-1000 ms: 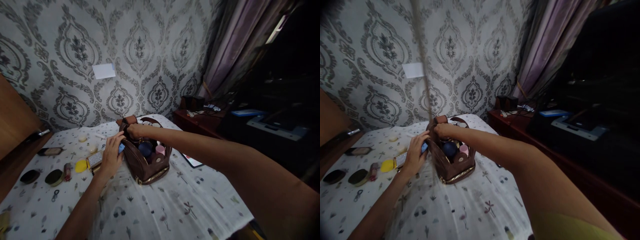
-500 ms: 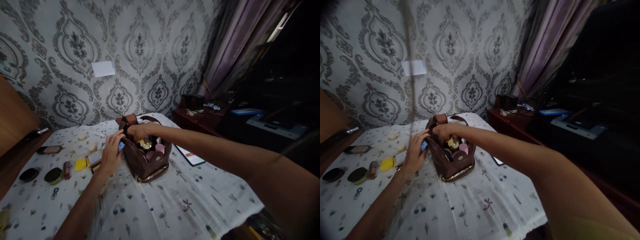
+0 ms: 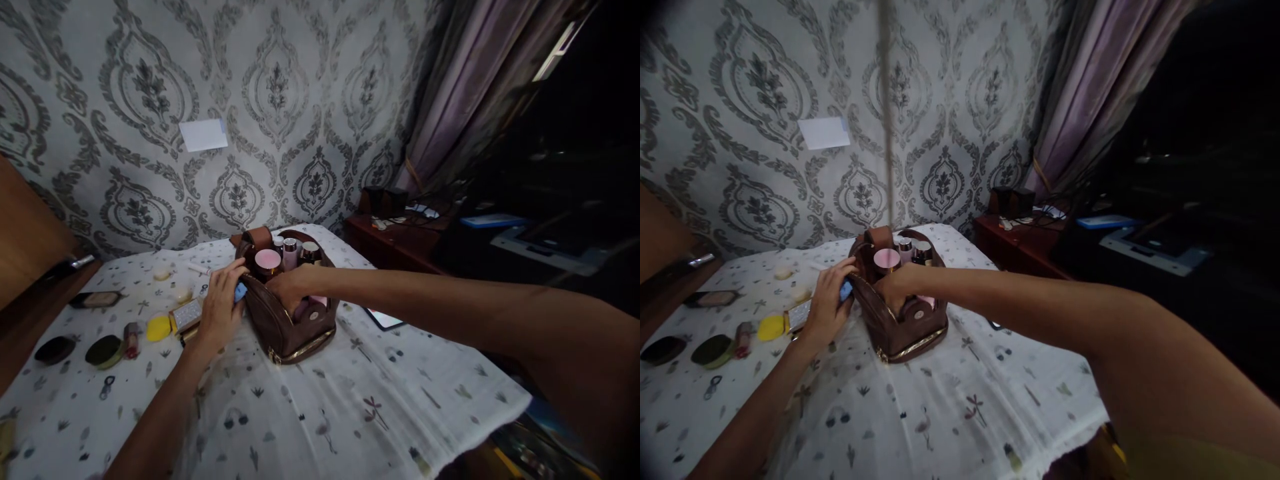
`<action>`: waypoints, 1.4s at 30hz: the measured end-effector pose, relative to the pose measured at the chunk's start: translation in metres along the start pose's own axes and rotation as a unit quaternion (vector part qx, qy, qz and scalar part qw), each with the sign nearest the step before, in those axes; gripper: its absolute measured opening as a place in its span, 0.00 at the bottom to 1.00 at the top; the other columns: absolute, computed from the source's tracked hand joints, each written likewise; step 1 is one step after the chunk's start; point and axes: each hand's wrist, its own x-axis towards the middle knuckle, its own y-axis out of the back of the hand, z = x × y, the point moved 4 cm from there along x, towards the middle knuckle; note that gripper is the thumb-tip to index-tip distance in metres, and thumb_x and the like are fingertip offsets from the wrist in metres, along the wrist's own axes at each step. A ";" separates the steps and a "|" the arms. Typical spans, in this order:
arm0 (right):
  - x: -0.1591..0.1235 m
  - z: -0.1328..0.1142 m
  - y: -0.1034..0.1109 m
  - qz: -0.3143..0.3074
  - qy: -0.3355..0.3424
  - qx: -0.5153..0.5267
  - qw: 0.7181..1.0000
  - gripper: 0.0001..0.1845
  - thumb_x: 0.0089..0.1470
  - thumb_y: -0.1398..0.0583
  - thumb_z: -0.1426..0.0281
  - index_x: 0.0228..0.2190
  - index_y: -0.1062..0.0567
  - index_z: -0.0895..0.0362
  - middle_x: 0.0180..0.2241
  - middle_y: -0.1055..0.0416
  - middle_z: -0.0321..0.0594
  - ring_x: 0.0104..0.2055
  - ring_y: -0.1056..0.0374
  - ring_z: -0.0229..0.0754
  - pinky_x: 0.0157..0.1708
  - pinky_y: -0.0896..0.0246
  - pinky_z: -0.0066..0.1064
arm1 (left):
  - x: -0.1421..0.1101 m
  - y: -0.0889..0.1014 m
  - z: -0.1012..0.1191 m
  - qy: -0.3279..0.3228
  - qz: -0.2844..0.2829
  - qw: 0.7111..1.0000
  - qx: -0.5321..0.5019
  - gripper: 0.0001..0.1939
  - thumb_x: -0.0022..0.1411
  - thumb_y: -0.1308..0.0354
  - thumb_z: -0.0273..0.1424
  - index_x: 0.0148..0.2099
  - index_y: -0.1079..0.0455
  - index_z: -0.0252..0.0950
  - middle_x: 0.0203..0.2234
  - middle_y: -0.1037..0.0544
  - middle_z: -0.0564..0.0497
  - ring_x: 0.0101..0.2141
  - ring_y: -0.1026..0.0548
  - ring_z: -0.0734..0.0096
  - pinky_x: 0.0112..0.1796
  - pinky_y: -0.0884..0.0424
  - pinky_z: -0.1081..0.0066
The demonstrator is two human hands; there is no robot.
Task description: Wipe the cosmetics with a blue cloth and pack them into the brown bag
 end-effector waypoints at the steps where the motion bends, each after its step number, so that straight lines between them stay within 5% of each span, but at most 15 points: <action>1: -0.002 -0.002 -0.001 -0.008 0.007 -0.004 1.000 0.15 0.40 0.30 0.81 0.35 0.21 0.68 0.35 0.20 0.43 0.37 0.30 0.43 0.41 0.37 0.29 | 0.000 0.000 0.000 -0.001 0.000 1.000 0.001 0.26 0.56 0.51 0.18 0.56 0.38 0.38 0.59 0.31 0.42 0.58 0.35 0.54 0.57 0.37 0.51; 7: -0.020 -0.005 0.014 -0.020 0.008 0.001 1.000 0.20 0.44 0.29 0.73 0.40 0.23 0.68 0.36 0.22 0.41 0.36 0.31 0.41 0.35 0.39 0.26 | 0.000 0.001 0.000 -0.007 0.002 1.000 0.003 0.25 0.56 0.51 0.18 0.56 0.38 0.38 0.59 0.31 0.42 0.56 0.35 0.53 0.57 0.37 0.51; 14: -0.053 0.013 0.038 0.085 -0.098 -0.041 0.991 0.26 0.46 0.33 0.62 0.45 0.27 0.64 0.34 0.26 0.40 0.32 0.33 0.40 0.30 0.44 0.27 | 0.001 0.001 0.002 0.001 -0.003 1.000 0.000 0.26 0.55 0.51 0.18 0.56 0.38 0.38 0.60 0.32 0.42 0.58 0.35 0.53 0.57 0.38 0.50; 18: -0.063 0.017 0.038 0.090 -0.109 -0.084 0.986 0.29 0.47 0.34 0.64 0.51 0.29 0.60 0.37 0.25 0.41 0.35 0.31 0.43 0.31 0.44 0.29 | 0.001 0.001 0.003 0.005 -0.002 1.000 -0.001 0.26 0.54 0.52 0.18 0.55 0.37 0.38 0.59 0.31 0.43 0.58 0.35 0.53 0.57 0.37 0.50; 26: -0.062 0.004 0.046 0.046 -0.183 -0.210 0.959 0.21 0.50 0.34 0.62 0.42 0.23 0.64 0.45 0.26 0.52 0.42 0.27 0.50 0.32 0.42 0.32 | -0.001 -0.002 -0.001 0.004 -0.002 1.000 -0.001 0.26 0.55 0.51 0.18 0.55 0.37 0.38 0.60 0.32 0.43 0.58 0.35 0.54 0.57 0.37 0.51; 31: -0.064 0.000 0.047 0.051 -0.171 -0.218 0.960 0.23 0.56 0.38 0.68 0.54 0.30 0.57 0.45 0.25 0.47 0.44 0.27 0.49 0.32 0.41 0.31 | 0.000 -0.002 0.000 0.003 0.000 1.000 0.001 0.25 0.55 0.51 0.18 0.55 0.37 0.38 0.59 0.31 0.43 0.57 0.35 0.54 0.57 0.37 0.51; 42: -0.067 -0.001 0.044 0.058 -0.141 -0.204 0.967 0.25 0.54 0.37 0.72 0.54 0.30 0.57 0.48 0.28 0.48 0.47 0.29 0.49 0.34 0.43 0.31 | -0.001 -0.002 -0.001 0.009 -0.010 1.000 -0.001 0.27 0.55 0.51 0.18 0.57 0.38 0.38 0.61 0.33 0.42 0.59 0.36 0.53 0.58 0.38 0.50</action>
